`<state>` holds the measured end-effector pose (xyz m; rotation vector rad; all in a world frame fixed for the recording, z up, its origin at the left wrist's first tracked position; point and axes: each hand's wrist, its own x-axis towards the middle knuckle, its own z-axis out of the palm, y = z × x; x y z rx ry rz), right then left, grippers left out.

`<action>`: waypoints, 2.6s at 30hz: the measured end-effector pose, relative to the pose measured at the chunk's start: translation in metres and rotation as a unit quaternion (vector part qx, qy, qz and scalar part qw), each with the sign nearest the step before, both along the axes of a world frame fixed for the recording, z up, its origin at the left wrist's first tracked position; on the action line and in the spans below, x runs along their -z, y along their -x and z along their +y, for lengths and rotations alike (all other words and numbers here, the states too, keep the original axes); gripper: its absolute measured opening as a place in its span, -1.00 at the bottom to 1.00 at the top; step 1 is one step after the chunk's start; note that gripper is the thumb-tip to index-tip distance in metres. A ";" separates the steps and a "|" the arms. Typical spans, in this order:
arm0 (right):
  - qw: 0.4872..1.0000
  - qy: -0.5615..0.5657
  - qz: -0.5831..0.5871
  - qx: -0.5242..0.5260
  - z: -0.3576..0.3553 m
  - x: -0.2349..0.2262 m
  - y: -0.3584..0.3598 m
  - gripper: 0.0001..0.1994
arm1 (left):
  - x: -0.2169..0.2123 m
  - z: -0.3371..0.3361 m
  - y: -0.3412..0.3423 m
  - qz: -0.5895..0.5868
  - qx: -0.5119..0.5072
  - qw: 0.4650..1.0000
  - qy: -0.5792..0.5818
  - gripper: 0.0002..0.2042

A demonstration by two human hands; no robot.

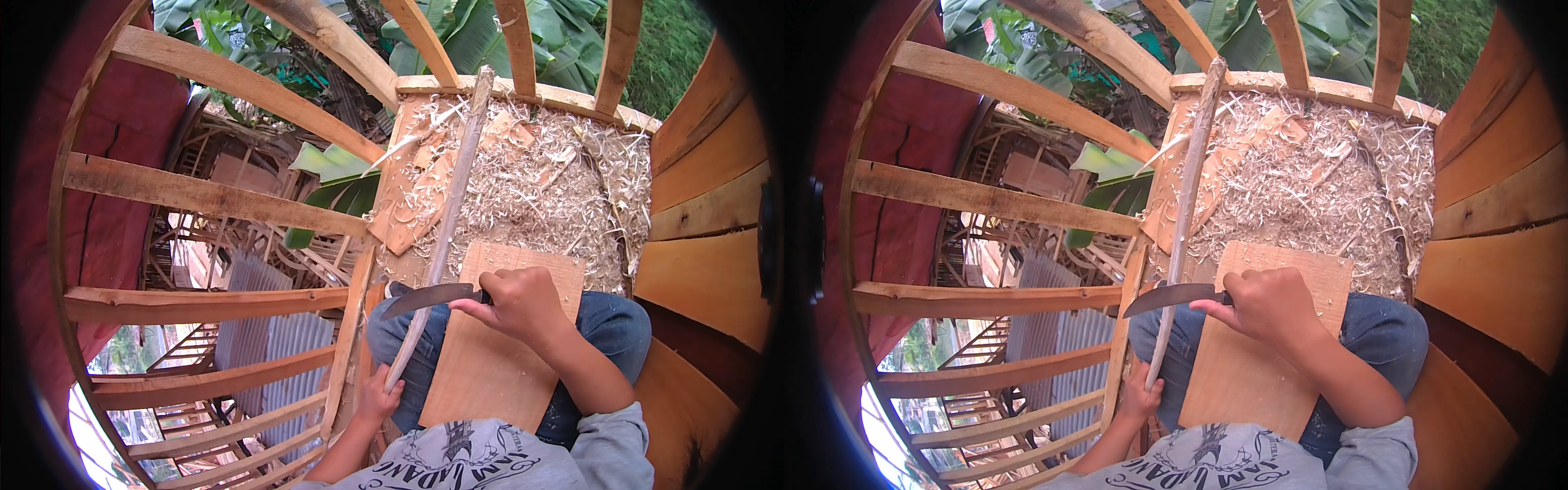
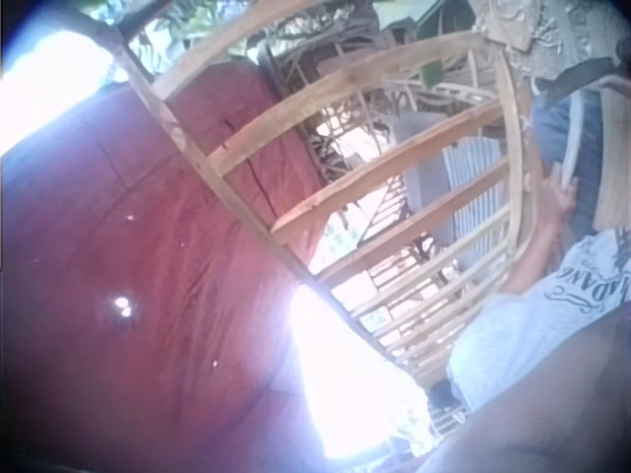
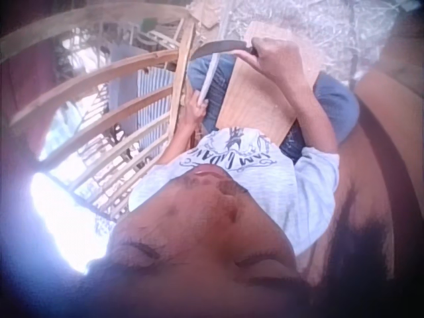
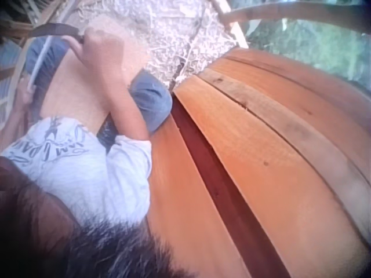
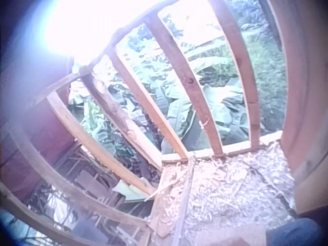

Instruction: The person sits cross-legged on a wooden floor and uses a curved knife to shave and shape a long, thin piece of wood. They hold the wood with their left hand and repeatedly scrape the surface with the knife in their right hand, creating wood shavings.

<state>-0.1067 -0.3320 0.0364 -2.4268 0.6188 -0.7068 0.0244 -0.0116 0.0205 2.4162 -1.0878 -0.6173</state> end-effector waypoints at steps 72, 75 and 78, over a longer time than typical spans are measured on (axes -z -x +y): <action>0.927 -0.308 -0.117 0.180 -0.054 0.026 -0.001 -0.57 | 0.002 -0.006 0.008 -0.066 0.009 0.997 -0.027 -0.69; 0.983 -0.133 -0.112 0.051 -0.031 0.028 0.001 -0.56 | 0.001 -0.006 0.008 -0.082 0.011 0.996 -0.030 -0.69; 0.994 -0.004 -0.024 -0.108 -0.004 0.025 -0.002 -0.53 | 0.001 -0.003 0.009 -0.083 0.010 0.996 -0.037 -0.68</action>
